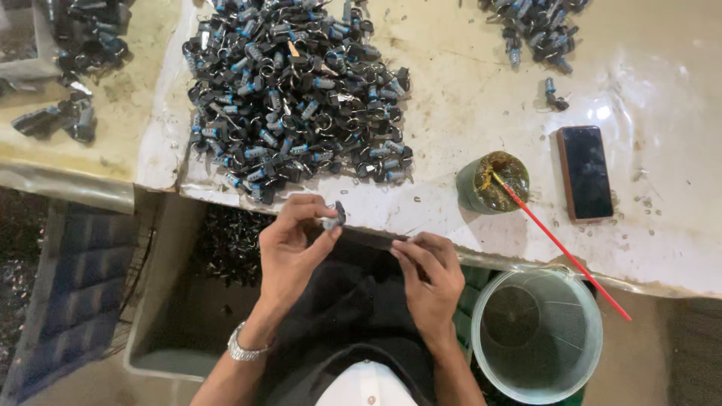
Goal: The person repeatedly picks small cylindrical components from a pile, applies a yellow substance with a red stick, and places them back. The process is continuous and repetitive throughout the clip.
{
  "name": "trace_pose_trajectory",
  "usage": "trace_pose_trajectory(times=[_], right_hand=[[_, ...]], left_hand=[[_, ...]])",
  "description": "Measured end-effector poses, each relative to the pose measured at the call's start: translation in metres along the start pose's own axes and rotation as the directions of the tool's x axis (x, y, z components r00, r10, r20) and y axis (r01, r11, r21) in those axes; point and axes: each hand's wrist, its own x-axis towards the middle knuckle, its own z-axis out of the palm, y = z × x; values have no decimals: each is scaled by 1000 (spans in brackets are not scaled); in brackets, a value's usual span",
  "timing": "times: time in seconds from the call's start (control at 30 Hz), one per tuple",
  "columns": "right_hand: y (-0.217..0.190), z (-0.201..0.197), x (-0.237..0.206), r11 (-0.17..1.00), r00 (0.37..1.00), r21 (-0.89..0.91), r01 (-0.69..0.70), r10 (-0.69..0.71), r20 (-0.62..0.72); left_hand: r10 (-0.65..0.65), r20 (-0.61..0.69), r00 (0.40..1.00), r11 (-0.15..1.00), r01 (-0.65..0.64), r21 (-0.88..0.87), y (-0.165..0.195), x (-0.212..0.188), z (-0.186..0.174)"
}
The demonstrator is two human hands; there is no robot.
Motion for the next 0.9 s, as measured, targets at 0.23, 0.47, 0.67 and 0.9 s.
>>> trace_pose_trajectory(times=[0.23,0.47,0.67,0.9], right_hand=[[-11,-7,-16,932,964,250,-261,264,22],[-16,-13,-7,917,959,282,-282,278,54],[-12,-15,-15,955,964,138,-263,265,5],[7,-22,-12,868,934,361,-341,355,30]], left_hand=[[-232,130,964,969,241,-56,-12,-31,24],[363,246,899,774,-438,457,-11,-40,41],[405,275,872,733,-490,472,-7,-37,43],[278,262,924,851,-363,379,-6,-38,41]])
